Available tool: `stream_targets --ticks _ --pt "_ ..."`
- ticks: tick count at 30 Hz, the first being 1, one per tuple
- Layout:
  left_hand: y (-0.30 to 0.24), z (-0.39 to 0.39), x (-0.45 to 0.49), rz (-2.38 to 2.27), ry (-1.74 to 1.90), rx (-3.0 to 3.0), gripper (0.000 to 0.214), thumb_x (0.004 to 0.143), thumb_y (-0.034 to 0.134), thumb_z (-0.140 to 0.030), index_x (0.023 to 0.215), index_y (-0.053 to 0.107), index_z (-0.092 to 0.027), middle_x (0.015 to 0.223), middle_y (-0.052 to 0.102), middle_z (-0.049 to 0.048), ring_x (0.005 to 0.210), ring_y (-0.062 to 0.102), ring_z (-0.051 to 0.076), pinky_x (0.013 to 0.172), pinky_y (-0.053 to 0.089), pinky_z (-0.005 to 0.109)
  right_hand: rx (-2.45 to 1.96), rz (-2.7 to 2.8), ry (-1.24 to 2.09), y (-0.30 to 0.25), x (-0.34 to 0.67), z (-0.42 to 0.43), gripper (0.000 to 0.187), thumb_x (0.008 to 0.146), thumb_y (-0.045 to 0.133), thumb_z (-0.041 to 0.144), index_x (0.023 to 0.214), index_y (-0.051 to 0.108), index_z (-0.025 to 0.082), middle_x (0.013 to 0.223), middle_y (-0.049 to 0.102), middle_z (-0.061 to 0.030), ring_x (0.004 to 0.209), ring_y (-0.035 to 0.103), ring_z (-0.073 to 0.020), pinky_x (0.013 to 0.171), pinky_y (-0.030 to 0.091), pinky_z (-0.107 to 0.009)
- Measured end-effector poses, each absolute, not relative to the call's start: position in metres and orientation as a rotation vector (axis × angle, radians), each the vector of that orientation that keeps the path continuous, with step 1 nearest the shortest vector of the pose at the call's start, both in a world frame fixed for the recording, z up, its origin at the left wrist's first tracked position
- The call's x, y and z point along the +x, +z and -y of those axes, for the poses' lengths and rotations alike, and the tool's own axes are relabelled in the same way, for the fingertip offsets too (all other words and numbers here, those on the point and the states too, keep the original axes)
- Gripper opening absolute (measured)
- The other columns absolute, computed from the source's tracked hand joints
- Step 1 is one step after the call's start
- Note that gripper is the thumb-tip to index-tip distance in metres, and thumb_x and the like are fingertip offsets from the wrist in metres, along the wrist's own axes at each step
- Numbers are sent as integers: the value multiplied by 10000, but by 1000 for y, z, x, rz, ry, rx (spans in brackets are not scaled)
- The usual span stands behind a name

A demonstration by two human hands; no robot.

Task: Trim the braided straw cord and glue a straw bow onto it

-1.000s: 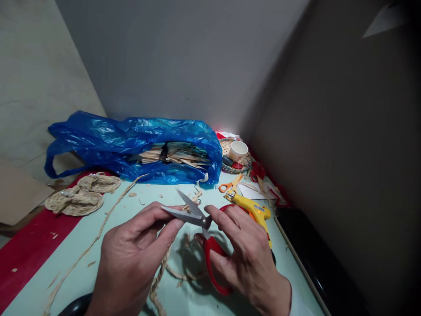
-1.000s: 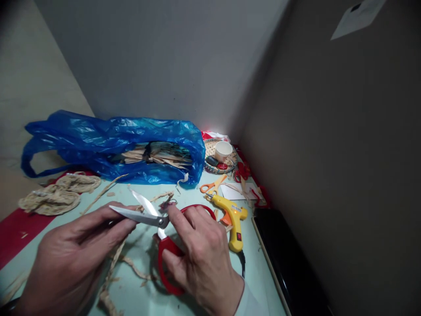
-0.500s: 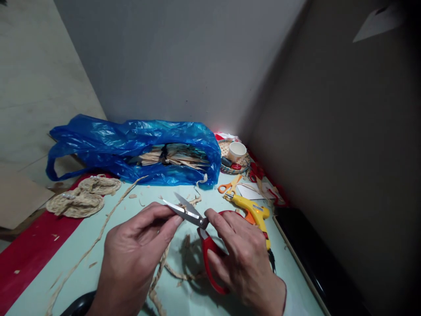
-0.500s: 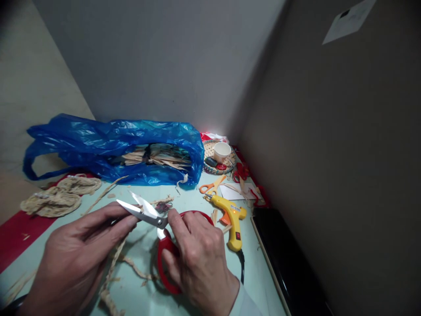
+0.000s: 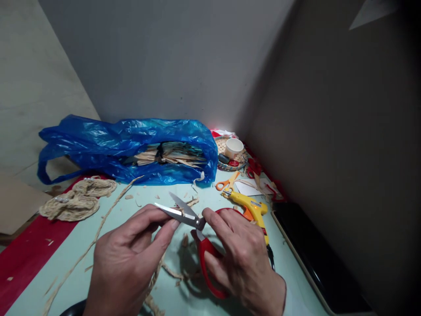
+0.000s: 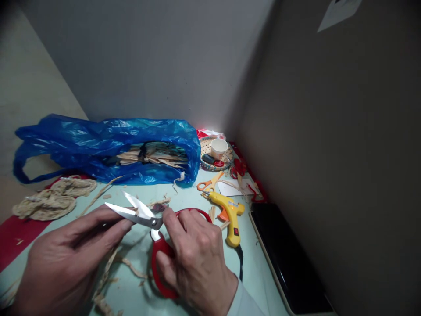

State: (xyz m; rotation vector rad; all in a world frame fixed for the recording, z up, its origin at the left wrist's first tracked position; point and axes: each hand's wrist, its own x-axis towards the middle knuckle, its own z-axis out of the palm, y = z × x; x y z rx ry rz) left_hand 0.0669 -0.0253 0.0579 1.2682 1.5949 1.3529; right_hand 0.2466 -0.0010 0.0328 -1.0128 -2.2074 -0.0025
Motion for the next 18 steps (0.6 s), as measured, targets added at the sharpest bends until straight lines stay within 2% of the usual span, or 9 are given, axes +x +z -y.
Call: stream_targets --ticks 9,15,18 --pt "55 23 62 -1541 1325 1257 71 792 753 -323 759 730 -264 836 734 -25 851 706 189 769 551 184 -1049 2228 -9 34 247 1 377 758 537 165 1118 640 127 795 607 -51 691 543 -216 579 397 -329" --pt "54 27 66 -1555 1380 1281 35 754 774 -297 737 747 -283 829 729 -46 820 709 150 767 537 124 -1036 2188 -111 35 246 0 390 819 556 220 1193 615 125 870 595 -78 787 532 -247 707 423 -372" --pt "55 27 69 -1602 1460 1254 53 724 773 -272 683 756 -300 765 731 -65 773 709 124 737 531 92 -1021 2161 -130 35 246 -1 381 823 554 214 1186 616 115 862 585 -78 783 522 -244 705 415 -367"
